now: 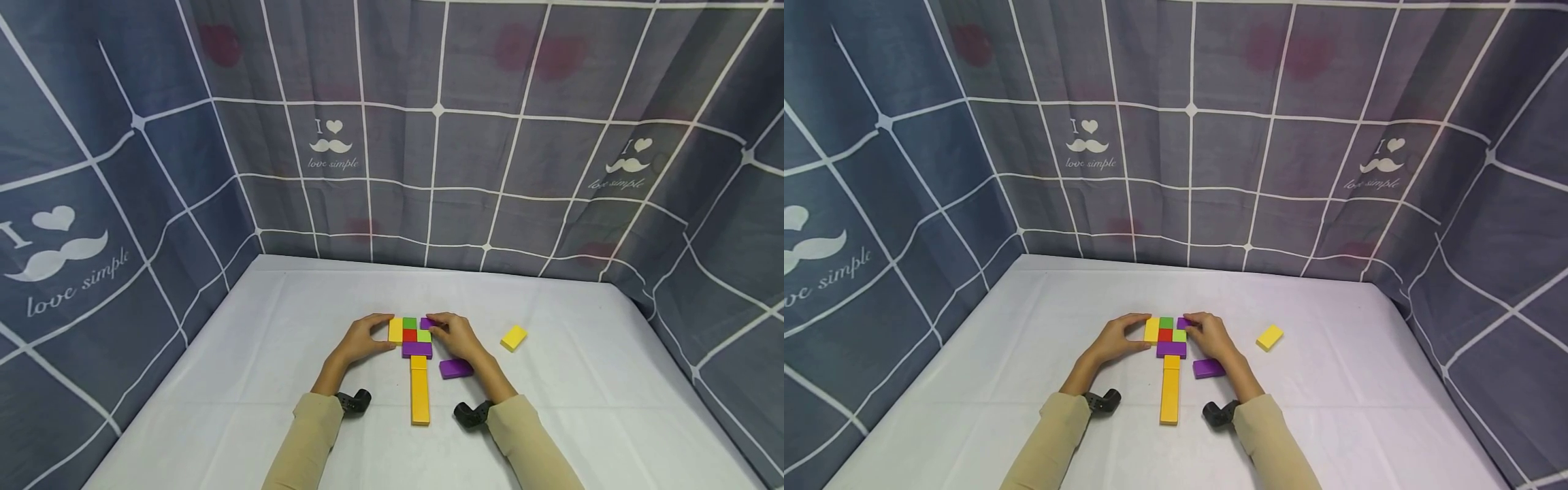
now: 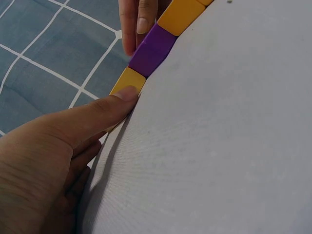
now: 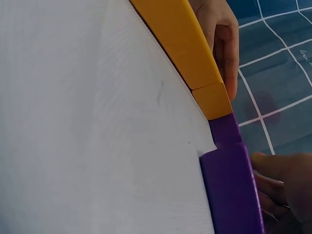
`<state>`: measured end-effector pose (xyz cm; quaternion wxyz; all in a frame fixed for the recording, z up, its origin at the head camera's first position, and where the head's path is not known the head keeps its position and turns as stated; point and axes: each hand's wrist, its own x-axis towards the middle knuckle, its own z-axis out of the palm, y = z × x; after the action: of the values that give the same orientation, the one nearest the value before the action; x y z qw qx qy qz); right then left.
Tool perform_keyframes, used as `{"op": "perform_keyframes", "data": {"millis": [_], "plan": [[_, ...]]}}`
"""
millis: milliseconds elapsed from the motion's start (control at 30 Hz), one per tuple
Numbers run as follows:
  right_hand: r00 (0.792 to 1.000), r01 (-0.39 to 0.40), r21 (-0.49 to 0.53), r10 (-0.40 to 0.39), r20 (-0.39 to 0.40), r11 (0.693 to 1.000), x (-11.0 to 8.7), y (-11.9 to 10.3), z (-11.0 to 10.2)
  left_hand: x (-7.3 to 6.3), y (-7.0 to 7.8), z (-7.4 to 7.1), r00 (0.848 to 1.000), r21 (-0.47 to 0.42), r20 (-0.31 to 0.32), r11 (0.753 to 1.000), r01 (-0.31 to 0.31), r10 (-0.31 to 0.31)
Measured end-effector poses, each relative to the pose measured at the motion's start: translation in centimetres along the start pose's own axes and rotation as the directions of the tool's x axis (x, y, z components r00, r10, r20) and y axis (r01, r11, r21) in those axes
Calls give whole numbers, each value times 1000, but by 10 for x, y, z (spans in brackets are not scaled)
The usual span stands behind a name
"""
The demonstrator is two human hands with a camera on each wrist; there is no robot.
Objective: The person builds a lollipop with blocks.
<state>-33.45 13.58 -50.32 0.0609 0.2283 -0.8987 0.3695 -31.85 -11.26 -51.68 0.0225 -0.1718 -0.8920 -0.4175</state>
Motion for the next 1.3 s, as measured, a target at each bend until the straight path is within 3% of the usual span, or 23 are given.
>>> {"op": "perform_keyframes", "data": {"millis": [433, 1000, 1300], "plan": [[999, -22, -8, 22, 43, 1000, -2, -6, 0, 0, 0, 0, 1000, 9, 6, 1000, 8, -8], [1000, -1, 25, 1, 3, 1000, -4, -4, 3, 0, 1, -2, 1000, 4, 9, 1000, 17, -17], [1000, 9, 79, -7, -29, 997, -22, 0, -15, 0, 2, -1, 1000, 14, 12, 1000, 25, -25]]}}
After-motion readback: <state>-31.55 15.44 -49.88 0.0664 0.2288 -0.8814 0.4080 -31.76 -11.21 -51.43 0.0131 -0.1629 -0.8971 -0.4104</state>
